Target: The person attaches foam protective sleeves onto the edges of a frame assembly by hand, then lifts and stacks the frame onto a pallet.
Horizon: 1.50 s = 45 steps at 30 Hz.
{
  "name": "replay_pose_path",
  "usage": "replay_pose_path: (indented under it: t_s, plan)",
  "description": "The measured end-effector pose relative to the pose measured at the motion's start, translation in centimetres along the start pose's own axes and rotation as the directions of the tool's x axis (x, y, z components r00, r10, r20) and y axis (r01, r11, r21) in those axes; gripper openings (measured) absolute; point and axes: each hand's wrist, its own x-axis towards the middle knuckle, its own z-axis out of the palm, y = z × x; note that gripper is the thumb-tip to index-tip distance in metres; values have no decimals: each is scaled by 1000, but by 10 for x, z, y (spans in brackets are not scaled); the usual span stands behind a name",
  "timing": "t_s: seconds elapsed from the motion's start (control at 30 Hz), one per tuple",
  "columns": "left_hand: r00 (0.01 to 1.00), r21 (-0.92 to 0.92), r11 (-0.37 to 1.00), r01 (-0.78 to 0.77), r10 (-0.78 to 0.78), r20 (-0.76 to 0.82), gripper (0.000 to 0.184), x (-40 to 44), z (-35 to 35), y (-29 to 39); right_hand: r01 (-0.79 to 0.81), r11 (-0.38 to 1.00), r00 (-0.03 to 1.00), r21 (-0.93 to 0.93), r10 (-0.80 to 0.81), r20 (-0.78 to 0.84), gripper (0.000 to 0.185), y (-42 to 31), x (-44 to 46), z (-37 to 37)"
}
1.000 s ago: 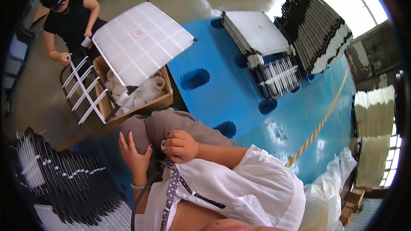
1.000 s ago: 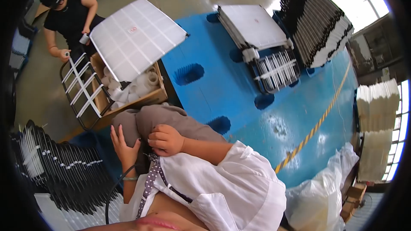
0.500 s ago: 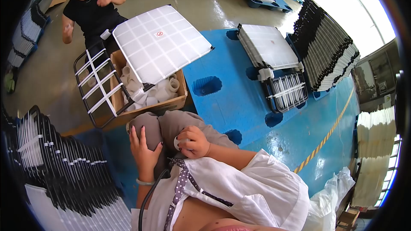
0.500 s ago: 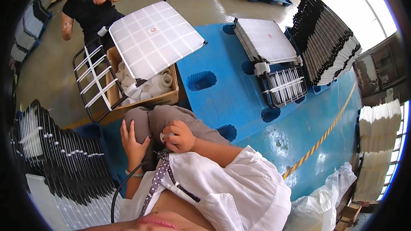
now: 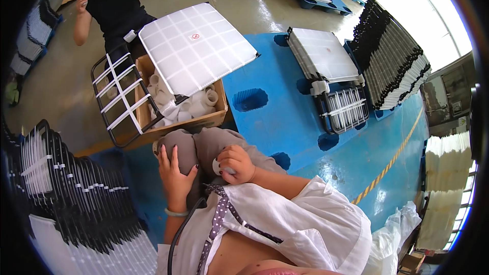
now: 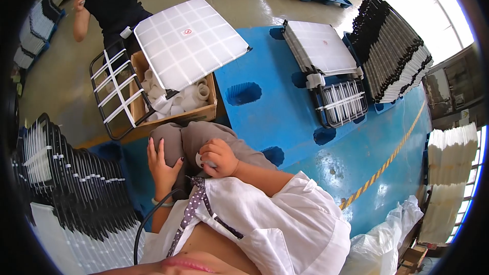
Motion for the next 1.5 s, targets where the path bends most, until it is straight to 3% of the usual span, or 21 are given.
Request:
replay_pose_path:
  t_s: [0.27,0.57,1.3,1.5]
  plan:
    - [1000,-4,1000,-5,5,-7,78,0,2,-3,80,996,997,-48,-80,4,15,-5,3,1]
    - [1000,-10,1000,4,-4,-10,79,0,3,-2,11,999,1000,-39,-12,-20,38,1,-5,4]
    - [1000,-38,999,-7,6,-13,75,4,2,-4,-43,999,999,8,43,3,27,6,-3,-1]
    - [1000,-18,999,28,-28,12,77,2,-3,-3,-187,982,959,-38,191,212,40,-1,6,-21]
